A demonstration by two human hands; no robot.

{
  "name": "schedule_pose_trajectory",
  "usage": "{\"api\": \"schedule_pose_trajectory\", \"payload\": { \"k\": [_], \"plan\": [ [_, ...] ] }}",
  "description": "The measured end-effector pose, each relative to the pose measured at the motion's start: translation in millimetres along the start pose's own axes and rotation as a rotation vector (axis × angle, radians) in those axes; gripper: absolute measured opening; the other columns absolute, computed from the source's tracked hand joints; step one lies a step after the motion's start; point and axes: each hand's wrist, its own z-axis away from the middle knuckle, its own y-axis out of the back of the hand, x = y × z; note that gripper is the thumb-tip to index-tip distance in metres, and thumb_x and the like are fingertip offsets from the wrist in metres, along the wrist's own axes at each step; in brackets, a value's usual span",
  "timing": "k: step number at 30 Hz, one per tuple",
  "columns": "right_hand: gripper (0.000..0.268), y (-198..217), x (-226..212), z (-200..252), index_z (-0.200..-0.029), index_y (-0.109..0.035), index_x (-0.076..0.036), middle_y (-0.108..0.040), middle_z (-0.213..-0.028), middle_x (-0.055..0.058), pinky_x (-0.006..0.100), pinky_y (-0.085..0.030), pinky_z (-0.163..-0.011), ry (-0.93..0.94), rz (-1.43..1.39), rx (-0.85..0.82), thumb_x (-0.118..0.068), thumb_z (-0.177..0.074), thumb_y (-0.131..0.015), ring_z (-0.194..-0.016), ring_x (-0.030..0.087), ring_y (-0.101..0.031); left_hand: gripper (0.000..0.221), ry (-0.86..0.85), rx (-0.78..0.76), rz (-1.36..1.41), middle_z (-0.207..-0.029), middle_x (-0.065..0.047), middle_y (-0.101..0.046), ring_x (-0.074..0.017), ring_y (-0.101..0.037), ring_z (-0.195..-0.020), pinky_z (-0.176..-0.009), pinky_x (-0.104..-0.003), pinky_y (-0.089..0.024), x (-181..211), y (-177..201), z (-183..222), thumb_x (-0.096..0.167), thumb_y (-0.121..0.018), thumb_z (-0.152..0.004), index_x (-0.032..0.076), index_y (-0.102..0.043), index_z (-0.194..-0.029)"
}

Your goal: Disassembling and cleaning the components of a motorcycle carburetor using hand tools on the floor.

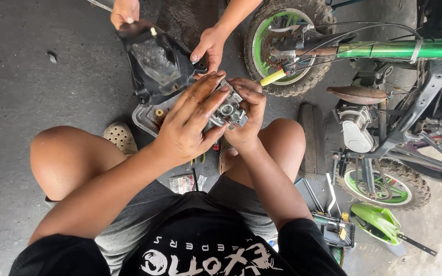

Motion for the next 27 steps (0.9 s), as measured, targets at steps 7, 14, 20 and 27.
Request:
{"api": "schedule_pose_trajectory", "payload": {
  "k": [7,14,20,27],
  "plan": [
    [0.06,-4,1,1,-0.119,-0.047,0.002,-0.052,-0.12,0.023,0.05,-0.045,-0.103,-0.024,-0.003,-0.002,-0.04,-0.091,-0.08,-0.12,0.041,-0.057,0.051,0.079,-0.063,0.056,-0.142,-0.03,-0.055,-0.0487,-0.058,-0.13,-0.109,-0.058,-0.05,-8,8,9,0.011,-0.069,-0.099,-0.004,-0.053,-0.145],
    [0.063,-5,-3,-5,-0.115,-0.05,0.002,-0.05,-0.117,0.021,0.047,-0.045,-0.1,-0.044,0.001,-0.013,-0.025,-0.08,-0.094,-0.116,0.038,-0.055,0.049,0.43,-0.117,0.693,-0.142,-0.03,-0.049,-0.0451,-0.059,-0.127,-0.11,-0.059,-0.049,-37,20,15,0.008,-0.053,-0.106,-0.003,-0.035,-0.15],
    [0.061,-3,-6,-4,-0.114,-0.049,0.001,-0.048,-0.118,0.02,0.03,-0.052,-0.077,-0.096,-0.063,0.009,-0.018,-0.078,-0.095,-0.116,0.032,-0.054,0.042,0.518,-0.056,0.872,-0.15,-0.02,-0.048,-0.0259,-0.044,-0.144,-0.116,-0.045,-0.044,-47,12,21,0.016,-0.046,-0.11,-0.003,-0.042,-0.147],
    [0.061,2,-9,-7,-0.115,-0.046,0.001,-0.045,-0.12,0.021,0.03,-0.053,-0.08,-0.11,-0.114,0.004,-0.021,-0.082,-0.092,-0.116,0.031,-0.053,0.049,0.499,-0.079,0.832,-0.143,-0.024,-0.052,-0.0271,-0.054,-0.131,-0.11,-0.047,-0.048,-42,12,21,0.014,-0.053,-0.107,-0.004,-0.04,-0.15]
  ]
}}
